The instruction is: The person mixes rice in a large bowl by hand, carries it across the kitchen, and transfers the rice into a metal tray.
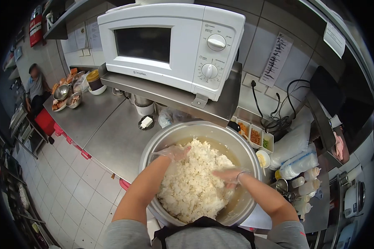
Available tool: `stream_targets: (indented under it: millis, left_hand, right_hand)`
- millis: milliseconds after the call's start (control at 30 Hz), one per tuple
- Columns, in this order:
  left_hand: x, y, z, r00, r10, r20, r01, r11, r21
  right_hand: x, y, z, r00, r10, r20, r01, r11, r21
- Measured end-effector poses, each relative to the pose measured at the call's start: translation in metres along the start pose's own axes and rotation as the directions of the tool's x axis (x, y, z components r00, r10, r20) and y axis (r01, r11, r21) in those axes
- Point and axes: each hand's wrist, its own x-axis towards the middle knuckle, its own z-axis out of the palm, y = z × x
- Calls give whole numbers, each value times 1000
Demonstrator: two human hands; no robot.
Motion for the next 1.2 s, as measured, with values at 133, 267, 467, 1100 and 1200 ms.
stream_targets:
  millis: [133, 267, 467, 1100, 1200]
  left_hand:
    - [-8, 7, 8, 1000, 17, 11, -16, 999, -34]
    - [31, -16, 20, 990, 29, 140, -18, 996, -83]
    - [15, 8, 20, 970, 139, 199, -86, 963, -255]
    - [-12, 21, -13, 684, 679, -267, -289, 588, 756]
    - [-21, 28, -24, 740, 641, -204, -341, 618, 708]
  right_hand:
    - [25, -22, 28, 983, -112, -148, 163, 901, 402]
    - [42, -33, 27, 935, -312, -170, 351, 733, 583]
    - [58, -34, 29, 881, -415, -228, 467, 681, 564]
    - [-39, -78, 10, 638, -514, -573, 763, 328, 556]
    - [-31, -67, 4, 587, -554, -591, 810, 415, 415]
